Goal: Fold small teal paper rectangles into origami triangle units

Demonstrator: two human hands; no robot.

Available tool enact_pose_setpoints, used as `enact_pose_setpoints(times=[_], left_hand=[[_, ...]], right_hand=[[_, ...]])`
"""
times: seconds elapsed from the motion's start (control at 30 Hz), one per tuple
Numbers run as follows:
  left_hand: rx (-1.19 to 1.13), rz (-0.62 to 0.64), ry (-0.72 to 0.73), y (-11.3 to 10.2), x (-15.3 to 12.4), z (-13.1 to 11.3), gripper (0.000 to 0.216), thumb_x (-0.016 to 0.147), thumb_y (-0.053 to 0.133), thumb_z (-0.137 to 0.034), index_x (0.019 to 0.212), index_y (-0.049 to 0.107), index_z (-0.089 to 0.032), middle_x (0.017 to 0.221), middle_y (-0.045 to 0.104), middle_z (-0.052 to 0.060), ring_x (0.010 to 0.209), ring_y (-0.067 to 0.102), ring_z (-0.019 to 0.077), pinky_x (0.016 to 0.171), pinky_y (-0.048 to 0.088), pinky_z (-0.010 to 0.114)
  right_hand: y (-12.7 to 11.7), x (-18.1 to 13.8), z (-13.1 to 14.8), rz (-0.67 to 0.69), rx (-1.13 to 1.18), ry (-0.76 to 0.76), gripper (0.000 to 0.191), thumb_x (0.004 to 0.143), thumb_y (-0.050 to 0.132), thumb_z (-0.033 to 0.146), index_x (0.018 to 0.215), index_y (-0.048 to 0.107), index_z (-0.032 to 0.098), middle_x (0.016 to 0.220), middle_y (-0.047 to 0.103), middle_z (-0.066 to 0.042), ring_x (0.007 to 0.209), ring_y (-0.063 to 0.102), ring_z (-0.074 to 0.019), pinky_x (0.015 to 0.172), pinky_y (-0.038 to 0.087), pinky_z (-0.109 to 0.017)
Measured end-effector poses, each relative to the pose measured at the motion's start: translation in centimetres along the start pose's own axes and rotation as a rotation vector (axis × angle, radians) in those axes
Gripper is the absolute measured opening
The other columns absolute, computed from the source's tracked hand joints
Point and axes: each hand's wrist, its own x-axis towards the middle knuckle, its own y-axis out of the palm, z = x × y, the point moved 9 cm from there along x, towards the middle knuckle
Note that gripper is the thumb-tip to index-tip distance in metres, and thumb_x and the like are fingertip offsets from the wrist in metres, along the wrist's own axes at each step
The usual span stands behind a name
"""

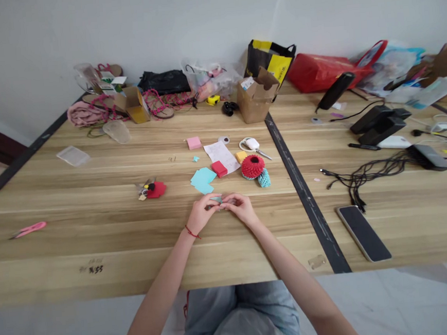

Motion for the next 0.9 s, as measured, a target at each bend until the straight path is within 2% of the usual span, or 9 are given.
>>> enact_pose_setpoints(times=[0.2, 0.33, 0.47, 0.6, 0.73, 0.9], left_hand=[[-0.005, 0.037, 0.037, 0.3, 0.0, -0.3, 0.033, 0.078, 0.063, -0.030, 0.108, 0.059, -0.016, 0.086, 0.071, 0.007, 0.076, 0.068, 0.0171, 0.070, 0.053, 0.027], [-0.008, 0.040, 0.049, 0.4, 0.0, -0.5, 0.032, 0.079, 0.062, -0.029, 0.108, 0.058, -0.017, 0.100, 0.069, 0.008, 0.082, 0.067, 0.0163, 0.076, 0.053, 0.027], [-0.022, 0.050, 0.036, 0.5, 0.0, -0.4, 0.033, 0.080, 0.060, -0.026, 0.112, 0.055, -0.015, 0.099, 0.068, 0.009, 0.083, 0.066, 0.0159, 0.079, 0.052, 0.028], [0.007, 0.056, 0.079, 0.5, -0.1, -1.1, 0.032, 0.080, 0.059, -0.026, 0.110, 0.057, -0.016, 0.109, 0.064, 0.010, 0.092, 0.064, 0.0171, 0.083, 0.051, 0.030], [-0.070, 0.076, 0.030, 0.6, -0.1, -0.7, 0.031, 0.084, 0.054, -0.031, 0.111, 0.056, -0.015, 0.108, 0.065, 0.011, 0.091, 0.064, 0.0179, 0.081, 0.053, 0.031], [-0.165, 0.105, 0.005, 1.0, -0.1, -0.2, 0.033, 0.088, 0.049, -0.032, 0.116, 0.052, -0.016, 0.108, 0.065, 0.011, 0.092, 0.065, 0.0180, 0.082, 0.054, 0.032]], right_hand=[[-0.1, -0.1, 0.3, -0.004, -0.063, -0.012, 0.025, 0.065, 0.073, 0.043, 0.072, 0.066, 0.020, 0.073, 0.070, -0.004, 0.060, 0.064, -0.0173, 0.057, 0.050, -0.028], [-0.2, 0.0, 0.2, -0.020, -0.077, -0.010, 0.024, 0.065, 0.072, 0.043, 0.071, 0.067, 0.020, 0.071, 0.070, -0.005, 0.057, 0.062, -0.0160, 0.054, 0.049, -0.027], [-0.3, 0.1, 0.0, -0.027, -0.061, 0.012, 0.022, 0.065, 0.073, 0.040, 0.073, 0.068, 0.020, 0.066, 0.069, -0.003, 0.054, 0.061, -0.0155, 0.053, 0.049, -0.027], [-0.3, 0.1, 0.5, -0.033, -0.065, -0.026, 0.021, 0.065, 0.073, 0.038, 0.072, 0.067, 0.019, 0.074, 0.070, -0.005, 0.060, 0.062, -0.0156, 0.057, 0.049, -0.026], [-0.3, 0.1, 0.4, -0.031, -0.051, -0.010, 0.023, 0.063, 0.074, 0.040, 0.072, 0.067, 0.019, 0.078, 0.071, -0.005, 0.062, 0.063, -0.0159, 0.058, 0.050, -0.027], [-0.5, 0.2, -0.7, -0.021, 0.041, 0.061, 0.025, 0.062, 0.075, 0.040, 0.074, 0.067, 0.019, 0.068, 0.070, -0.004, 0.059, 0.063, -0.0167, 0.058, 0.050, -0.027]])
